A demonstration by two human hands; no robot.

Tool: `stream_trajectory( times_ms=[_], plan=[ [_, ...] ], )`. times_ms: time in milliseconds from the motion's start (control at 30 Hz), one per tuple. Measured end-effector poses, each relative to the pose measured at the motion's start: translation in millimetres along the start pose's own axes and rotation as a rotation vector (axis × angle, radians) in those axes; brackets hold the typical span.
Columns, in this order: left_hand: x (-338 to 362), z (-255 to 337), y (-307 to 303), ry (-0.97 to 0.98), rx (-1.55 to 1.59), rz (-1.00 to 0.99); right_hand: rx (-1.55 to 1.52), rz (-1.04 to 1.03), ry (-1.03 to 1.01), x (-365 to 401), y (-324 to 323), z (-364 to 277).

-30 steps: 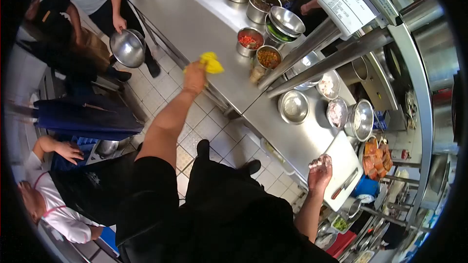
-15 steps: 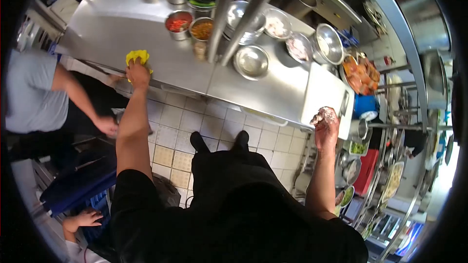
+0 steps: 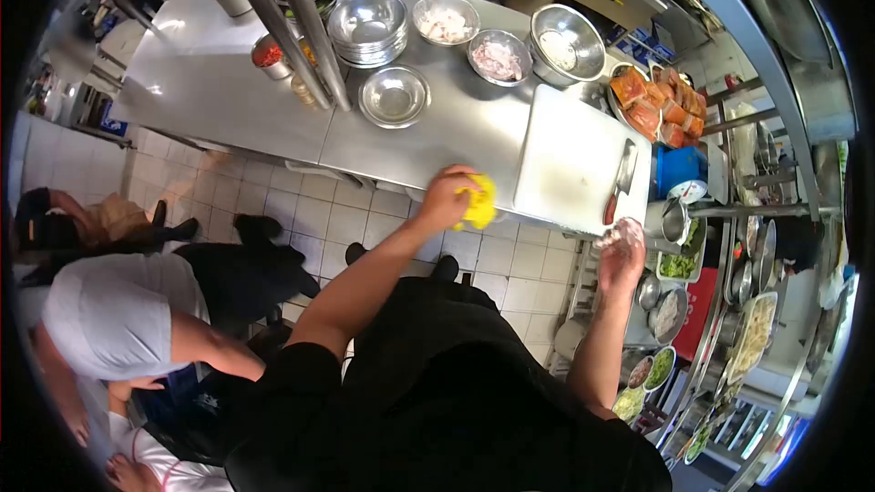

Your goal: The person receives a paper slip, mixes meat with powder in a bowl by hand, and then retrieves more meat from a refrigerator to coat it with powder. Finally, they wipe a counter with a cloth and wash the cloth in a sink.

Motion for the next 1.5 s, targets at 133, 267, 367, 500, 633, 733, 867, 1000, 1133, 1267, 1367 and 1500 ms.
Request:
stream_trajectory(
  times_ms=[133,267,367,500,633,733,867,1000,1133,1267,1367,1500],
  plan=[
    [-44,-2,73,-0.133,0.012,0.011,-0.114,0.04,0.011,-12,-53,2],
    [-41,-15,77,-0.15,-0.4,-0.009,-0.186,-0.1,0.013,-23,-73,8],
    [-19,-33,41,0.026,-0.569,0.026,-0.227,-0.117,0.007,-29,-76,18],
    [2,-38,-38,0.082,-0.678,0.199,-0.251,-0.077,0.012,-31,-29,18],
    [16,-41,-152,-0.036,-0.778,0.373,-0.208,-0.217,0.027,-50,12,35],
    [22,-37,-249,-0.064,-0.832,0.479,-0.157,-0.257,0.041,-44,86,40],
    [27,-34,-388,-0.148,-0.899,0.583,0.015,-0.331,0.012,-30,183,65],
    [34,-33,-549,-0.094,-0.965,0.663,0.154,-0.207,0.061,-9,246,100],
    [61,-38,-713,-0.288,-1.024,0.811,0.255,0.023,0.262,-1,245,133],
    [84,-20,-822,-0.445,-1.105,1.011,0.349,0.356,0.336,28,197,160],
    [103,-15,-871,-0.57,-1.088,1.183,0.335,0.628,0.311,63,207,165],
    [189,-64,-903,-0.665,-0.312,1.555,0.099,0.566,0.103,89,250,163]
  ],
)
Point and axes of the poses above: each hand's wrist, its own x-axis away from the middle knuckle, its own y-axis out of the palm, z = x × y, the point moved 1 cm from there along -x, towards the middle knuckle, and after that the axes turned 12 degrees about x, right-handed, at the moved point
